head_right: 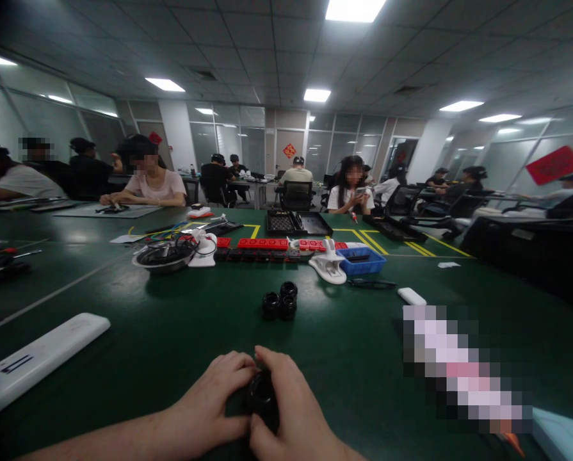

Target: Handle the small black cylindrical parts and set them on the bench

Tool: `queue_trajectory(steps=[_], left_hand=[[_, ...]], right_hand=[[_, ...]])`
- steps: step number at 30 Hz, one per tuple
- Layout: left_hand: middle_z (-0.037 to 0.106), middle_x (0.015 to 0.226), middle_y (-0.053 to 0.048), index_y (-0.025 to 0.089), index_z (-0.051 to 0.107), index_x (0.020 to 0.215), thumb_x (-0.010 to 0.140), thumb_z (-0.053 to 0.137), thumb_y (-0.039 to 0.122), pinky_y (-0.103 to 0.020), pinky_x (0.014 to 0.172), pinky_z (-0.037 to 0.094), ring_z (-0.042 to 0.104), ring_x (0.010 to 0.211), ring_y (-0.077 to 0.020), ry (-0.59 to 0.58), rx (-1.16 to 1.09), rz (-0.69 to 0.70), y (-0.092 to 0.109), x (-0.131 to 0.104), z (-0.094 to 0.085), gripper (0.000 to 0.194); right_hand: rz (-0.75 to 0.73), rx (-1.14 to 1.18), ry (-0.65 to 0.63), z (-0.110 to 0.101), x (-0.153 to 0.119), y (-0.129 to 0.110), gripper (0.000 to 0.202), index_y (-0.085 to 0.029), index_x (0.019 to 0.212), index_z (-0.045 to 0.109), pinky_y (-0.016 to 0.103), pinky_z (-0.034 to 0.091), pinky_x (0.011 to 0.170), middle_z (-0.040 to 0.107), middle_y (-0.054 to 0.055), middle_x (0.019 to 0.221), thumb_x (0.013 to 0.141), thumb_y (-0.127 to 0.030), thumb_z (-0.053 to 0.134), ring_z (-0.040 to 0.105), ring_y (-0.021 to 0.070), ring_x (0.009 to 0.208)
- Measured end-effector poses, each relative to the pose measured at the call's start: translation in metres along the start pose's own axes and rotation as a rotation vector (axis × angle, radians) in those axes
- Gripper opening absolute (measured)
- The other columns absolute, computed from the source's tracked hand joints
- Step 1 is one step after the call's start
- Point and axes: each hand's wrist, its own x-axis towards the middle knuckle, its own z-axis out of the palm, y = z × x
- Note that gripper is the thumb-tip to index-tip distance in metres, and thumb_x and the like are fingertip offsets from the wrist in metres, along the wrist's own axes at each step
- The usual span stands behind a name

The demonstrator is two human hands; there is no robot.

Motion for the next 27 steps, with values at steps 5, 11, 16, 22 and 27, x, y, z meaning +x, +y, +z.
queue_trajectory(steps=[5, 11, 16, 22, 27], left_hand=[[0.052, 0.095, 0.0, 0.024, 0.059, 0.091, 0.066, 0.069, 0.03, -0.03, 0.074, 0.036, 0.045, 0.086, -0.0207, -0.017, 0.002, -0.02, 0.0001, -0.001, -0.0006, 0.027], [0.052, 0.094, 0.0, 0.023, 0.059, 0.089, 0.066, 0.069, 0.027, -0.029, 0.074, 0.036, 0.045, 0.085, -0.0196, 0.001, 0.001, -0.015, 0.0014, -0.0016, 0.0, 0.025], [0.053, 0.096, 0.0, 0.022, 0.059, 0.088, 0.065, 0.069, 0.025, -0.03, 0.076, 0.035, 0.045, 0.088, -0.0199, -0.002, 0.014, -0.011, -0.0007, -0.0003, 0.0016, 0.025], [0.052, 0.095, 0.0, 0.023, 0.059, 0.09, 0.067, 0.068, 0.029, -0.029, 0.075, 0.036, 0.045, 0.086, -0.0199, -0.017, 0.021, -0.031, 0.0016, -0.0007, -0.0011, 0.026], [0.051, 0.094, 0.0, 0.023, 0.059, 0.09, 0.067, 0.066, 0.027, -0.028, 0.074, 0.036, 0.045, 0.086, -0.0197, -0.031, 0.024, -0.048, 0.0044, -0.001, -0.0033, 0.024]], right_hand=[[0.136, -0.003, 0.007, -0.0023, 0.0032, -0.0057, 0.062, -0.017, 0.122, 0.035, 0.043, 0.043, 0.088, 0.051, 0.012, 0.111, 0.065, -0.018, 0.06, 0.051, 0.0262, 0.102], [0.126, 0.019, 0.064, 0.0009, 0.0014, -0.0045, 0.055, -0.018, 0.119, 0.037, 0.042, 0.043, 0.087, 0.054, 0.011, 0.106, 0.067, -0.014, 0.055, 0.053, 0.0243, 0.098], [0.024, 0.022, 0.002, 0.0015, -0.0016, -0.0005, 0.065, -0.018, 0.125, 0.031, 0.041, 0.039, 0.093, 0.05, 0.011, 0.118, 0.064, -0.007, 0.049, 0.049, 0.0233, 0.109], [0.128, 0.003, 0.004, -0.0022, 0.0019, -0.0063, 0.064, -0.015, 0.123, 0.035, 0.042, 0.04, 0.091, 0.05, 0.013, 0.115, 0.064, -0.015, 0.058, 0.049, 0.0256, 0.106], [0.199, -0.003, 0.039, -0.0002, 0.0031, -0.0071, 0.058, -0.018, 0.119, 0.038, 0.042, 0.043, 0.087, 0.054, 0.01, 0.105, 0.065, -0.016, 0.059, 0.053, 0.0243, 0.097]])
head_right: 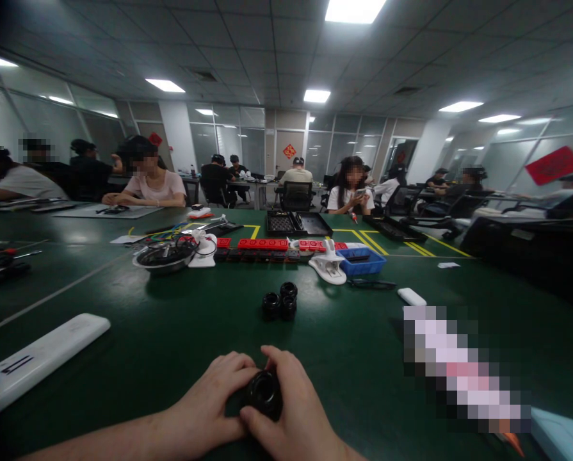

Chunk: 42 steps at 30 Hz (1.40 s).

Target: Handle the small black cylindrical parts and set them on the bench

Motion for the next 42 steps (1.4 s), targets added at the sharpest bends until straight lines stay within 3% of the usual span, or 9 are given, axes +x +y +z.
queue_trajectory(steps=[8, 11, 17, 23, 27, 30, 35, 38, 42], left_hand=[[0.052, 0.096, 0.0, 0.022, 0.059, 0.09, 0.068, 0.066, 0.03, -0.029, 0.076, 0.035, 0.045, 0.087, -0.0198, 0.0, 0.005, 0.013, 0.0, 0.0, 0.001, 0.024], [0.052, 0.096, 0.0, 0.023, 0.059, 0.089, 0.069, 0.066, 0.031, -0.03, 0.075, 0.035, 0.044, 0.087, -0.0203, 0.002, -0.001, 0.018, -0.001, 0.0, 0.002, 0.024], [0.051, 0.095, -0.001, 0.023, 0.058, 0.091, 0.067, 0.068, 0.032, -0.03, 0.074, 0.035, 0.044, 0.085, -0.0206, 0.013, -0.016, 0.04, -0.005, 0.0, 0.003, 0.028], [0.051, 0.096, 0.0, 0.023, 0.058, 0.089, 0.065, 0.068, 0.026, -0.029, 0.074, 0.035, 0.044, 0.086, -0.0196, 0.022, -0.019, 0.036, -0.005, 0.0, 0.004, 0.026], [0.052, 0.096, 0.0, 0.022, 0.059, 0.088, 0.067, 0.067, 0.028, -0.03, 0.075, 0.035, 0.045, 0.086, -0.0203, 0.025, -0.013, 0.028, -0.002, 0.0, 0.003, 0.023], [0.052, 0.096, -0.001, 0.023, 0.059, 0.09, 0.067, 0.067, 0.03, -0.03, 0.075, 0.035, 0.045, 0.086, -0.0209, 0.005, -0.008, 0.019, -0.001, 0.0, 0.001, 0.025], [0.051, 0.097, -0.001, 0.023, 0.058, 0.091, 0.069, 0.065, 0.038, -0.03, 0.074, 0.036, 0.044, 0.086, -0.0215, -0.016, 0.012, 0.027, -0.004, 0.001, 0.002, 0.028], [0.05, 0.094, -0.001, 0.023, 0.057, 0.089, 0.069, 0.065, 0.04, -0.03, 0.072, 0.035, 0.044, 0.084, -0.0206, -0.016, 0.013, 0.039, -0.007, 0.002, 0.003, 0.028], [0.051, 0.094, 0.0, 0.023, 0.057, 0.089, 0.067, 0.067, 0.032, -0.03, 0.072, 0.035, 0.045, 0.084, -0.0201, -0.007, 0.004, 0.047, -0.01, 0.004, 0.006, 0.026]], right_hand=[[-0.169, 0.012, -0.021, 0.0, -0.002, 0.004, 0.062, -0.017, 0.123, 0.033, 0.042, 0.041, 0.091, 0.052, 0.013, 0.117, 0.064, -0.009, 0.047, 0.051, 0.025, 0.107], [-0.136, 0.008, -0.024, -0.002, 0.0, 0.002, 0.064, -0.016, 0.124, 0.032, 0.044, 0.039, 0.093, 0.049, 0.014, 0.12, 0.063, -0.011, 0.051, 0.048, 0.0267, 0.11], [0.036, 0.012, -0.018, -0.002, 0.003, -0.003, 0.065, -0.017, 0.119, 0.038, 0.041, 0.043, 0.086, 0.053, 0.009, 0.104, 0.059, -0.014, 0.064, 0.053, 0.0248, 0.096], [-0.101, 0.031, 0.059, 0.003, 0.0, 0.007, 0.056, -0.019, 0.118, 0.039, 0.04, 0.043, 0.088, 0.055, 0.01, 0.106, 0.064, -0.012, 0.055, 0.054, 0.0242, 0.098], [-0.156, 0.018, 0.001, 0.002, -0.002, 0.007, 0.063, -0.017, 0.123, 0.034, 0.043, 0.04, 0.092, 0.051, 0.014, 0.119, 0.063, -0.007, 0.048, 0.049, 0.0256, 0.11], [-0.118, 0.005, -0.039, 0.0, -0.001, 0.004, 0.068, -0.016, 0.125, 0.032, 0.045, 0.037, 0.095, 0.047, 0.014, 0.123, 0.061, -0.009, 0.052, 0.046, 0.0275, 0.113], [0.037, -0.008, -0.046, 0.0, 0.003, 0.003, 0.071, -0.016, 0.121, 0.039, 0.042, 0.042, 0.087, 0.052, 0.012, 0.11, 0.057, -0.022, 0.07, 0.051, 0.0281, 0.1], [0.102, -0.013, -0.046, 0.002, 0.004, 0.006, 0.071, -0.018, 0.12, 0.041, 0.04, 0.044, 0.086, 0.053, 0.011, 0.107, 0.055, -0.018, 0.07, 0.053, 0.027, 0.098], [0.008, 0.021, 0.012, 0.005, 0.003, 0.014, 0.062, -0.018, 0.119, 0.041, 0.04, 0.045, 0.086, 0.057, 0.011, 0.105, 0.06, -0.015, 0.061, 0.056, 0.026, 0.097]])
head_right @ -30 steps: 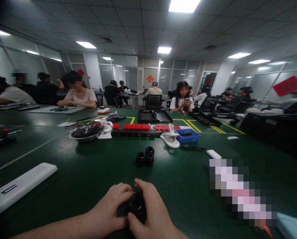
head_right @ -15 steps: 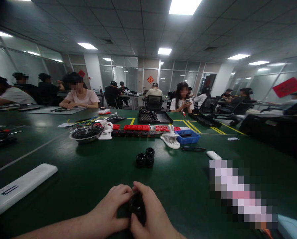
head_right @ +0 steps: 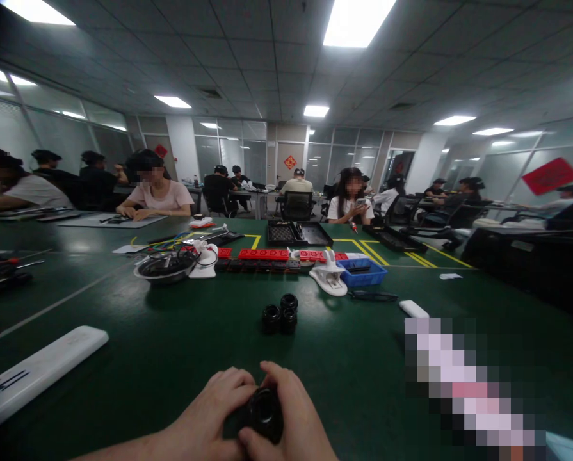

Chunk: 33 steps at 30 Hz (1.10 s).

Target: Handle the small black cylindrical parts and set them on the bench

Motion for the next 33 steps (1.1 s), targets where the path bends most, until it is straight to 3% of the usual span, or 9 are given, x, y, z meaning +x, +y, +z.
queue_trajectory(steps=[5, 11, 15, 19, 25, 29, 33], left_hand=[[0.052, 0.097, -0.001, 0.023, 0.057, 0.092, 0.067, 0.067, 0.031, -0.031, 0.075, 0.035, 0.045, 0.086, -0.0208, 0.026, 0.004, 0.01, -0.002, 0.0, 0.002, 0.028], [0.052, 0.098, -0.001, 0.023, 0.058, 0.089, 0.067, 0.067, 0.034, -0.031, 0.075, 0.036, 0.045, 0.087, -0.0212, 0.009, 0.006, -0.012, 0.002, -0.001, -0.002, 0.027], [0.052, 0.095, -0.001, 0.022, 0.058, 0.089, 0.067, 0.067, 0.034, -0.03, 0.074, 0.036, 0.045, 0.086, -0.0206, 0.015, 0.018, -0.012, 0.006, -0.001, -0.003, 0.027], [0.053, 0.094, -0.001, 0.021, 0.059, 0.09, 0.065, 0.068, 0.026, -0.03, 0.075, 0.036, 0.046, 0.086, -0.0201, 0.027, 0.006, -0.018, 0.007, -0.001, -0.003, 0.027], [0.053, 0.095, -0.001, 0.021, 0.058, 0.089, 0.066, 0.067, 0.028, -0.031, 0.075, 0.036, 0.046, 0.086, -0.0201, 0.043, 0.0, -0.004, 0.004, -0.001, -0.002, 0.025], [0.052, 0.096, -0.001, 0.022, 0.059, 0.088, 0.064, 0.068, 0.026, -0.031, 0.075, 0.035, 0.045, 0.087, -0.0203, 0.029, 0.007, -0.013, 0.004, -0.001, -0.002, 0.026], [0.052, 0.094, 0.0, 0.022, 0.058, 0.089, 0.064, 0.067, 0.025, -0.03, 0.074, 0.035, 0.045, 0.085, -0.0198, 0.032, 0.017, -0.008, 0.005, -0.002, -0.001, 0.027]], right_hand=[[-0.182, 0.036, -0.01, -0.003, -0.001, 0.0, 0.057, -0.018, 0.12, 0.041, 0.038, 0.045, 0.089, 0.058, 0.012, 0.111, 0.065, -0.014, 0.052, 0.056, 0.0255, 0.102], [-0.106, 0.008, -0.089, -0.009, 0.0, -0.01, 0.071, -0.013, 0.126, 0.035, 0.048, 0.036, 0.096, 0.045, 0.018, 0.127, 0.061, -0.02, 0.062, 0.043, 0.032, 0.116], [-0.021, -0.053, -0.07, -0.008, 0.002, -0.013, 0.063, -0.015, 0.118, 0.045, 0.045, 0.039, 0.092, 0.048, 0.015, 0.118, 0.059, -0.018, 0.066, 0.047, 0.0309, 0.109], [-0.085, -0.048, -0.052, -0.007, 0.001, -0.015, 0.04, -0.019, 0.103, 0.055, 0.036, 0.046, 0.081, 0.054, 0.008, 0.099, 0.065, -0.016, 0.062, 0.054, 0.024, 0.093], [-0.237, -0.027, -0.004, -0.008, -0.002, -0.009, 0.048, -0.019, 0.113, 0.045, 0.037, 0.043, 0.086, 0.054, 0.01, 0.109, 0.066, -0.011, 0.051, 0.052, 0.024, 0.101], [-0.175, -0.06, -0.069, -0.008, 0.0, -0.008, 0.061, -0.015, 0.121, 0.038, 0.044, 0.036, 0.094, 0.047, 0.014, 0.121, 0.063, -0.014, 0.054, 0.043, 0.0288, 0.112], [-0.066, -0.07, -0.098, -0.008, 0.003, -0.014, 0.044, -0.014, 0.107, 0.051, 0.04, 0.043, 0.086, 0.053, 0.012, 0.106, 0.066, -0.02, 0.061, 0.051, 0.0265, 0.099]])
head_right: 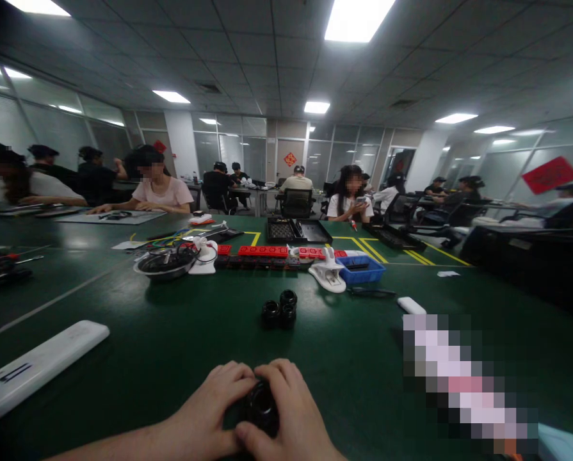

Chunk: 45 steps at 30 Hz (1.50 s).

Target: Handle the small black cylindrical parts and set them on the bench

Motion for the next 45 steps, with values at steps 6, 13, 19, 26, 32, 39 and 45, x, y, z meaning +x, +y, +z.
queue_trajectory(steps=[6, 13, 19, 26, 32, 39, 45], left_hand=[[0.053, 0.093, 0.0, 0.02, 0.058, 0.085, 0.064, 0.068, 0.024, -0.029, 0.075, 0.035, 0.046, 0.085, -0.019, 0.022, -0.022, 0.01, 0.0, -0.001, 0.002, 0.023], [0.053, 0.096, 0.0, 0.022, 0.059, 0.089, 0.064, 0.07, 0.028, -0.03, 0.075, 0.035, 0.046, 0.087, -0.0201, 0.019, -0.021, 0.012, -0.002, -0.001, 0.002, 0.027], [0.053, 0.092, 0.0, 0.021, 0.058, 0.086, 0.064, 0.068, 0.022, -0.029, 0.073, 0.035, 0.046, 0.085, -0.0194, 0.02, -0.019, -0.005, 0.003, -0.001, -0.001, 0.024], [0.054, 0.095, 0.0, 0.021, 0.059, 0.087, 0.065, 0.068, 0.027, -0.03, 0.074, 0.035, 0.046, 0.086, -0.0195, 0.031, -0.025, 0.011, -0.001, 0.001, 0.001, 0.024], [0.053, 0.096, -0.001, 0.024, 0.059, 0.091, 0.065, 0.069, 0.028, -0.031, 0.074, 0.036, 0.045, 0.087, -0.0209, -0.003, -0.04, -0.002, 0.0, -0.001, -0.002, 0.028], [0.053, 0.092, 0.0, 0.021, 0.059, 0.086, 0.064, 0.07, 0.024, -0.029, 0.074, 0.036, 0.046, 0.085, -0.0189, 0.018, -0.034, -0.006, 0.0, -0.001, 0.0, 0.025], [0.053, 0.096, 0.0, 0.021, 0.058, 0.086, 0.066, 0.069, 0.028, -0.03, 0.076, 0.036, 0.046, 0.087, -0.0194, 0.018, -0.021, 0.004, 0.0, -0.001, 0.001, 0.024]], right_hand=[[-0.097, 0.047, 0.042, 0.0, 0.0, 0.002, 0.04, -0.018, 0.106, 0.05, 0.034, 0.045, 0.081, 0.057, 0.009, 0.101, 0.067, -0.012, 0.054, 0.054, 0.0221, 0.093], [-0.071, 0.016, -0.029, 0.0, -0.001, 0.005, 0.064, -0.011, 0.123, 0.038, 0.042, 0.037, 0.094, 0.047, 0.015, 0.121, 0.063, -0.016, 0.06, 0.044, 0.028, 0.11], [0.0, -0.028, 0.016, -0.001, 0.001, -0.003, 0.028, -0.015, 0.093, 0.056, 0.038, 0.045, 0.077, 0.056, 0.009, 0.092, 0.066, -0.017, 0.062, 0.053, 0.0242, 0.088], [-0.173, 0.034, 0.05, -0.001, -0.002, 0.003, 0.044, -0.017, 0.109, 0.049, 0.037, 0.044, 0.083, 0.056, 0.01, 0.104, 0.066, -0.011, 0.051, 0.053, 0.0234, 0.096], [-0.018, -0.012, 0.029, 0.001, -0.002, 0.001, 0.054, -0.014, 0.115, 0.045, 0.042, 0.041, 0.089, 0.052, 0.014, 0.113, 0.064, -0.022, 0.064, 0.049, 0.0279, 0.103], [-0.083, 0.001, 0.078, -0.001, 0.0, -0.005, 0.032, -0.016, 0.095, 0.054, 0.034, 0.046, 0.076, 0.059, 0.008, 0.093, 0.064, -0.009, 0.055, 0.055, 0.0212, 0.086], [-0.182, 0.009, 0.062, 0.001, -0.002, 0.002, 0.047, -0.017, 0.111, 0.047, 0.037, 0.044, 0.085, 0.057, 0.01, 0.107, 0.065, -0.01, 0.05, 0.053, 0.0232, 0.097]])
